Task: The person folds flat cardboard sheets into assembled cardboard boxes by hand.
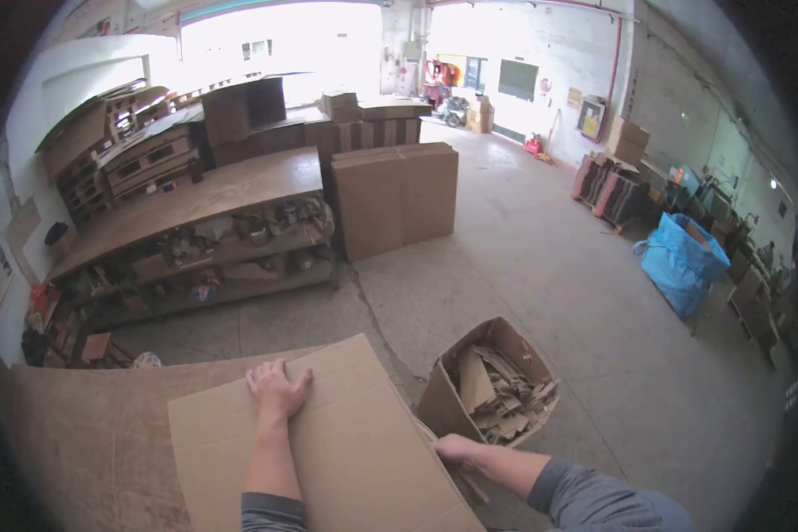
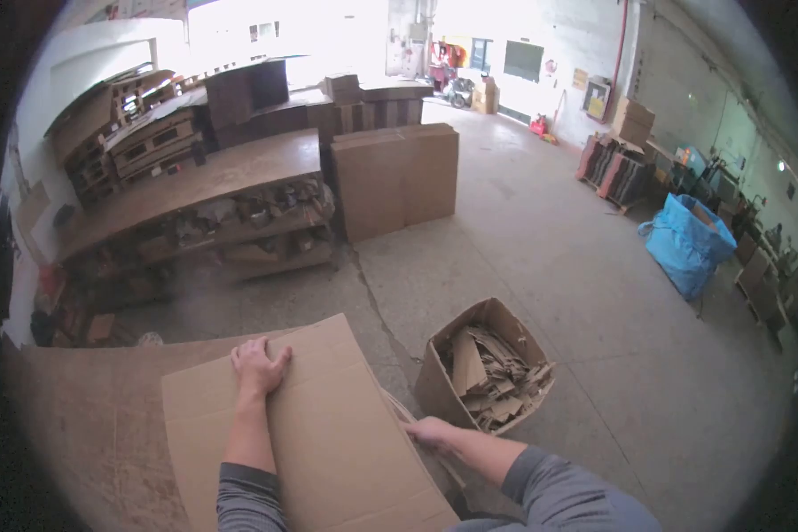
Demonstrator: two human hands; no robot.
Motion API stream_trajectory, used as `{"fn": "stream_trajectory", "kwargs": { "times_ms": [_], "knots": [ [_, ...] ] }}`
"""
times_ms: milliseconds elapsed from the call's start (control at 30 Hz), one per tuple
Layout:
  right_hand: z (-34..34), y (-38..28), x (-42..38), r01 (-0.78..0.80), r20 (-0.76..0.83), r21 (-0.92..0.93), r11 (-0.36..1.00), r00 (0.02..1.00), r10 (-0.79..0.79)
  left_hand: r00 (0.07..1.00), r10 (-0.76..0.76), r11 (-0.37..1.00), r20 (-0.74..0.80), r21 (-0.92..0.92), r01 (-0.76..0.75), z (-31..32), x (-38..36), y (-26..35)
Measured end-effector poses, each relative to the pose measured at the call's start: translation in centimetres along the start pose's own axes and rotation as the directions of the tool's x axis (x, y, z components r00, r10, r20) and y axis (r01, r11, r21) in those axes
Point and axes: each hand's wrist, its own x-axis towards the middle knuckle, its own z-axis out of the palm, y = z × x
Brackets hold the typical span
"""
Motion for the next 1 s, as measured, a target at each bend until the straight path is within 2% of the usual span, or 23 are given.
{"fn": "stream_trajectory", "kwargs": {
  "times_ms": [100,167,333,367,467,567,667,767,867,1000],
  "knots": [
    [0.5,2.1,4.1,-0.03,0.018,0.103,0.994,0.999,0.029,1.0,-0.001,1.0,-0.015,-0.018,0.001,0.1,0.1,0.1],
    [1.6,3.0,6.1,-0.124,0.061,0.217,0.968,0.992,0.113,1.0,-0.009,1.0,0.0,0.006,0.009,0.0,0.2,-0.1],
    [0.5,0.8,2.4,-0.134,0.141,0.244,0.96,0.985,0.101,1.0,0.002,1.0,0.01,-0.001,-0.002,0.1,0.4,-0.4],
    [0.2,0.6,2.4,-0.091,0.138,0.212,0.973,0.988,0.063,1.0,0.005,1.0,0.013,0.002,-0.005,0.3,0.5,-0.4],
    [0.0,0.1,2.1,-0.14,0.123,0.166,0.976,0.985,0.12,0.998,-0.025,1.0,0.059,0.02,0.024,-1.0,-0.1,0.5],
    [0.2,0.0,1.8,-0.081,0.065,0.161,0.984,0.995,0.071,0.999,0.017,0.999,-0.031,0.035,-0.015,0.5,0.5,-0.4],
    [0.7,3.0,7.4,-0.113,0.035,0.149,0.982,0.993,0.109,1.0,0.0,0.999,0.011,0.036,0.0,0.1,0.4,-0.2],
    [0.8,2.0,4.2,-0.191,0.157,0.343,0.92,0.977,0.144,1.0,0.003,1.0,0.011,0.011,-0.003,0.2,0.4,-0.2],
    [1.3,1.6,2.5,-0.179,0.153,0.375,0.91,0.98,0.13,0.998,-0.017,1.0,0.064,0.02,0.016,-0.4,0.3,0.1],
    [2.1,2.3,3.8,-0.145,0.07,0.315,0.938,0.989,0.129,1.0,-0.001,1.0,0.013,0.022,0.001,0.0,0.5,-0.3]
  ]
}}
